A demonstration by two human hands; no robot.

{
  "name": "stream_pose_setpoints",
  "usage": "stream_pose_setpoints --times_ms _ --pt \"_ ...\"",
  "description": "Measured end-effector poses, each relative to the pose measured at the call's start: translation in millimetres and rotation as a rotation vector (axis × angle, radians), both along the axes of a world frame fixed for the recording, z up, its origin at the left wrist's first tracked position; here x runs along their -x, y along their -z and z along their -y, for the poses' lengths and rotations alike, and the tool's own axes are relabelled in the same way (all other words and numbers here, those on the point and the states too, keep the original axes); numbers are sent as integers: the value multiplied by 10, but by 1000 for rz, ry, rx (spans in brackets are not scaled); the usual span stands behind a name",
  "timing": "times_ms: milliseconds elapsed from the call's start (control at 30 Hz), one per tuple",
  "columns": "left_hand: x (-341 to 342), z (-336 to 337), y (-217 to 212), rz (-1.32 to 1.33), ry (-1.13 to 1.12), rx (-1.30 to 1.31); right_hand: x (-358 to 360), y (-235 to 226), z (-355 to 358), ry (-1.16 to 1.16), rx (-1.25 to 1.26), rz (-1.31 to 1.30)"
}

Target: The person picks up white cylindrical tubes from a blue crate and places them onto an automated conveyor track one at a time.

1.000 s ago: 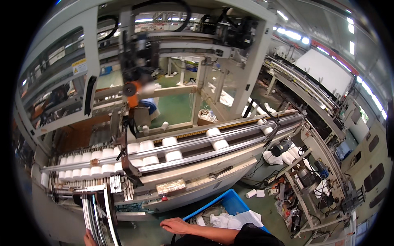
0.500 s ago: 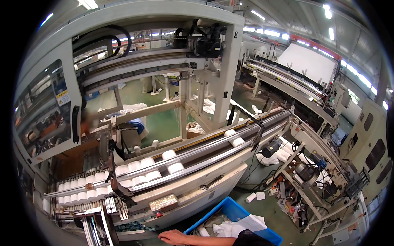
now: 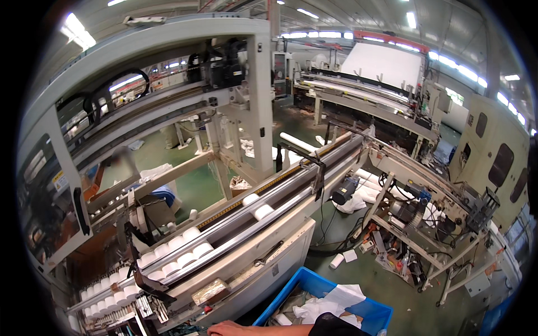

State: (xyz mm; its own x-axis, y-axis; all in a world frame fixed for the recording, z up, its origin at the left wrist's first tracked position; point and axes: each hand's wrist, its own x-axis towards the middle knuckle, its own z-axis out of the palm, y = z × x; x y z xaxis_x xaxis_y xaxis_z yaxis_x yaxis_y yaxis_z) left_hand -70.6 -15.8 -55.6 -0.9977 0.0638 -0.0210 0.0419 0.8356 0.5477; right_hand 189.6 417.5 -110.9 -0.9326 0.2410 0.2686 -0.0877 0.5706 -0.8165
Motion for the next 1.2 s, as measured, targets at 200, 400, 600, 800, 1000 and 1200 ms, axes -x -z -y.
stream_pose_setpoints --times_ms 200,400,600,800,1000,1200 --pt "248 299 190 127 -14 253 -27 -33 -10 -32 15 -22" --pt "31 1 -64 256 -133 31 23 163 -21 14 78 -106" --pt "41 293 193 175 -140 -105 -44 -20 -74 -42 57 51" --pt "293 362 425 37 -137 37 -70 -249 -131 -41 11 28" --pt "-249 -124 -121 21 -132 -24 -133 -315 -212 43 -2 38" --pt "-416 -370 -381 80 -255 132 -150 -414 -253 60 25 145"
